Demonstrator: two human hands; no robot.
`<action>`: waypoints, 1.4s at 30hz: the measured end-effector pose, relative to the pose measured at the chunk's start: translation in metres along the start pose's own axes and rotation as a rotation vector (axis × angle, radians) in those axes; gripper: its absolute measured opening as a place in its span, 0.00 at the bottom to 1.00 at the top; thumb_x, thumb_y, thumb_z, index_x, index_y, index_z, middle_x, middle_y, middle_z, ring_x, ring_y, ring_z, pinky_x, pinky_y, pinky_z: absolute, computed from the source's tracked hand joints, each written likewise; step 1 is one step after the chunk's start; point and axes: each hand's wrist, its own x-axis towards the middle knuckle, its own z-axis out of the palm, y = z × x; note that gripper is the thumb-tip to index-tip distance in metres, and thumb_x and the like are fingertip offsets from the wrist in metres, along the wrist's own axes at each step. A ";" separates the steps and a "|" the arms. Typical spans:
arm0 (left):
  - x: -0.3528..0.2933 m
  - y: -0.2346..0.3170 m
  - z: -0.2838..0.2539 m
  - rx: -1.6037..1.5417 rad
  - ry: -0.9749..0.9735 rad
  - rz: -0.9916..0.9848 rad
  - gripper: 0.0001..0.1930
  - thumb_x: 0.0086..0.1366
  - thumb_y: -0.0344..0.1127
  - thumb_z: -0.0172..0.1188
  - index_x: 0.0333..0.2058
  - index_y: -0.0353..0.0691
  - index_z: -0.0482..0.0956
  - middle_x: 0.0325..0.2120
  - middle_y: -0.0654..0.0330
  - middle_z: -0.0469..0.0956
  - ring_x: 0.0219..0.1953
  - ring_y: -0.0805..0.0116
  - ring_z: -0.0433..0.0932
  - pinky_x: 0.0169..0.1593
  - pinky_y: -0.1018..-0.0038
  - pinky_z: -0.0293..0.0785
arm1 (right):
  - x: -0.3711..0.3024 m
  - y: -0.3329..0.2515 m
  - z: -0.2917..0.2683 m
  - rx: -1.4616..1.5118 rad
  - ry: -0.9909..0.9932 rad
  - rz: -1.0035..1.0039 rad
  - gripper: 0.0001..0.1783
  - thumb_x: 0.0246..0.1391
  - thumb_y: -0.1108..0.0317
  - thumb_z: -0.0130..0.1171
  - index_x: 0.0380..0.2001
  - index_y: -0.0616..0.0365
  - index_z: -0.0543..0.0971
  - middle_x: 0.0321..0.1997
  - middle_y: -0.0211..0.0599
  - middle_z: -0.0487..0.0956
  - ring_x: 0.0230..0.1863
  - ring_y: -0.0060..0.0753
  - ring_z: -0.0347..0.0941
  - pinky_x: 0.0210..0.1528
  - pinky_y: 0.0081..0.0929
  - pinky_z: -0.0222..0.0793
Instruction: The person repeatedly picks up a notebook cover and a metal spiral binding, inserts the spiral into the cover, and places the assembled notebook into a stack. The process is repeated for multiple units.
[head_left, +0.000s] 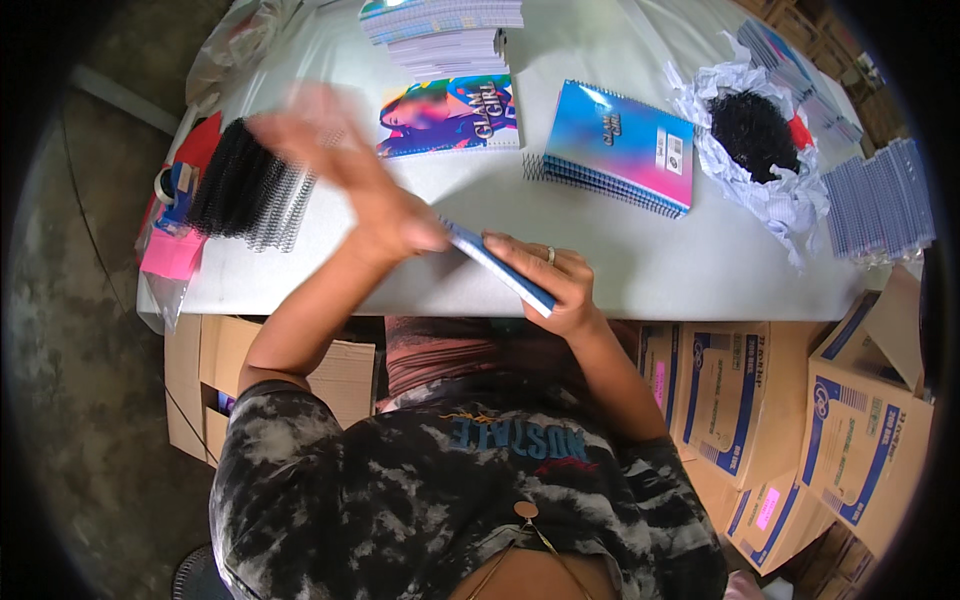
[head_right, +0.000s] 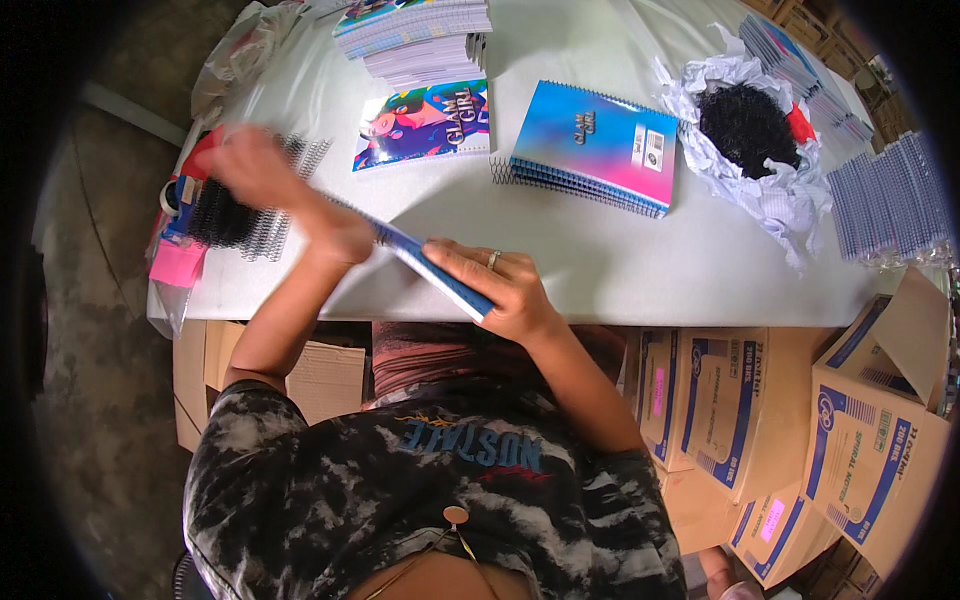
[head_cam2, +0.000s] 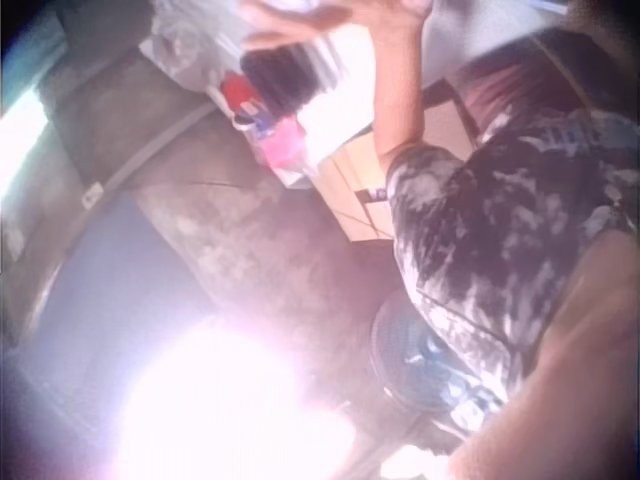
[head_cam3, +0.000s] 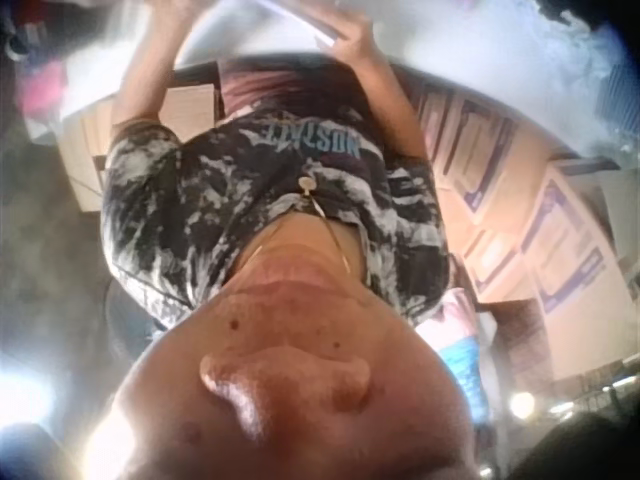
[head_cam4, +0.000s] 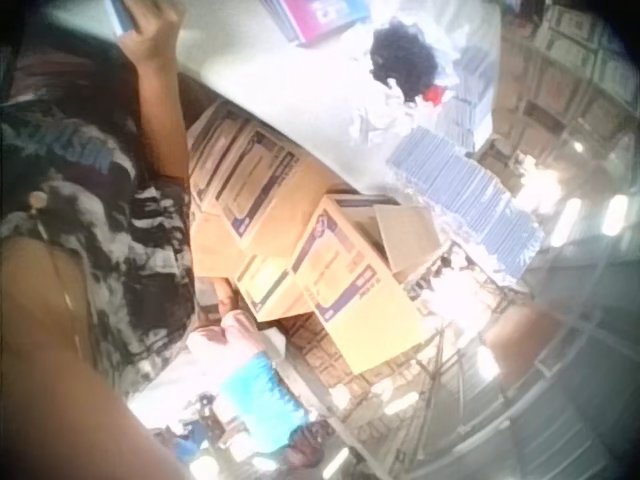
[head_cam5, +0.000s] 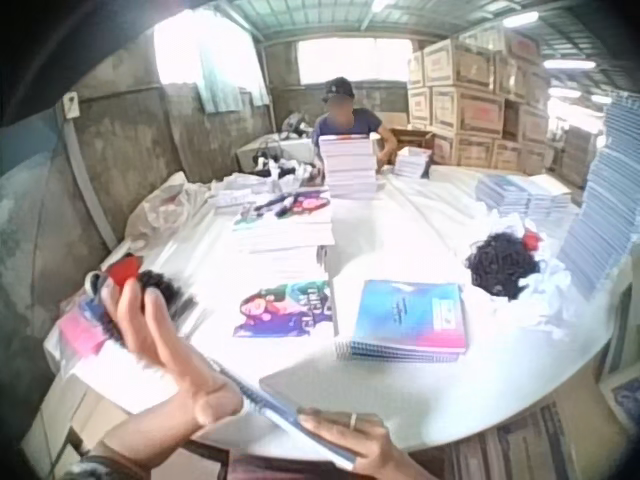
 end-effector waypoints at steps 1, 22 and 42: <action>-0.024 0.000 0.004 -0.133 -0.178 0.049 0.60 0.42 0.79 0.42 0.59 0.28 0.45 0.60 0.39 0.40 0.62 0.37 0.33 0.60 0.45 0.22 | -0.004 0.005 -0.002 -0.005 0.033 0.044 0.20 0.40 0.81 0.58 0.42 0.62 0.77 0.40 0.45 0.78 0.39 0.39 0.77 0.39 0.28 0.73; -0.068 0.008 0.011 -0.339 -0.294 0.317 0.61 0.45 0.78 0.39 0.60 0.27 0.37 0.61 0.35 0.34 0.62 0.33 0.31 0.57 0.40 0.22 | -0.003 0.009 0.010 0.022 0.093 0.166 0.25 0.38 0.85 0.55 0.45 0.59 0.74 0.43 0.43 0.77 0.41 0.42 0.76 0.40 0.30 0.72; -0.056 0.009 0.015 -0.338 -0.152 0.383 0.51 0.50 0.76 0.38 0.60 0.38 0.50 0.56 0.31 0.50 0.61 0.34 0.41 0.60 0.44 0.33 | 0.000 0.012 0.009 0.057 0.124 0.241 0.24 0.40 0.83 0.54 0.45 0.59 0.74 0.40 0.44 0.78 0.36 0.42 0.77 0.35 0.29 0.71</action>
